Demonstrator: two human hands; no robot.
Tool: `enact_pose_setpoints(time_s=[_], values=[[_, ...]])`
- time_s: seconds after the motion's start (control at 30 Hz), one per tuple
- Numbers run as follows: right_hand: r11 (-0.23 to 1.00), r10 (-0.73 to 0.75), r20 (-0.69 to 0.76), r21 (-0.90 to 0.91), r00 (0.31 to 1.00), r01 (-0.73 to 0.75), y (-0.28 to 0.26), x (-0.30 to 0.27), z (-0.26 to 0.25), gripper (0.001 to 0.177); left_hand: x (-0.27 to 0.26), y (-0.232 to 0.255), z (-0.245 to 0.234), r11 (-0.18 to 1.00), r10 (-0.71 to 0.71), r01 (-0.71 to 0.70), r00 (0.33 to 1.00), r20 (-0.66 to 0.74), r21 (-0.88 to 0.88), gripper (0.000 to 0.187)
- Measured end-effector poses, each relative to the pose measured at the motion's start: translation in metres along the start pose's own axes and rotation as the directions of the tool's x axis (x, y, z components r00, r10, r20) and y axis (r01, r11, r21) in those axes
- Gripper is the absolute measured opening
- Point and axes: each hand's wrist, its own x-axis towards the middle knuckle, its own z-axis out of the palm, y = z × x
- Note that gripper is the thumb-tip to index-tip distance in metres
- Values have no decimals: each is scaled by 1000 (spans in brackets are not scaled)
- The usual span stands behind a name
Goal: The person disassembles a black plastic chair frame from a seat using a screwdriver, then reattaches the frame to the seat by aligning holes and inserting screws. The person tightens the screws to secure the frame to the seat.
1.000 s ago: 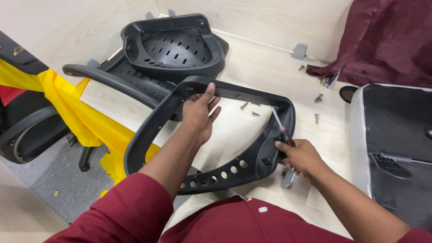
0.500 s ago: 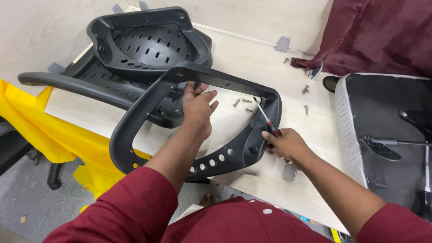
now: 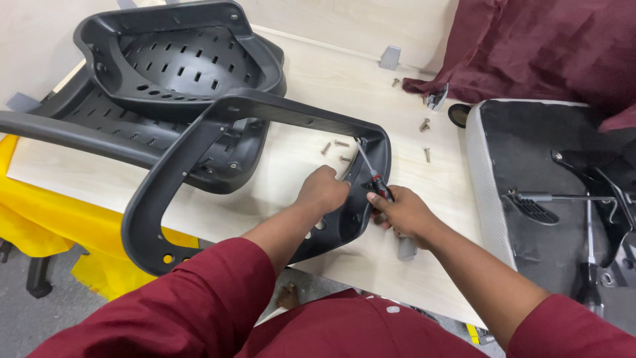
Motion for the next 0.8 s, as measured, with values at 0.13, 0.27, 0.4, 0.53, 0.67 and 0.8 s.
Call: enact_pose_setpoints(time_s=[0.13,0.27,0.4,0.53,0.67,0.8], values=[[999,-44,59,-20,997,45,8,-1,-18,28,7,6,14,991,29,-27,999,-18,128,31],[987,-144,49,-59,988,146,20,-5,-44,24,10,6,19,991,0,9,997,-71,132,27],[971,-192,-2,-149,981,189,30,-12,-67,29,10,8,20,994,-37,41,998,-49,97,29],[948,-278,-120,-196,953,252,25,-18,-79,40,13,15,15,998,5,-4,1000,-6,69,47],[927,-304,-186,-285,935,244,12,-30,-79,43,9,16,10,1000,-4,4,1000,27,0,46],[883,-346,-157,-389,925,263,4,-42,-73,41,11,5,8,991,-89,98,992,88,-95,38]])
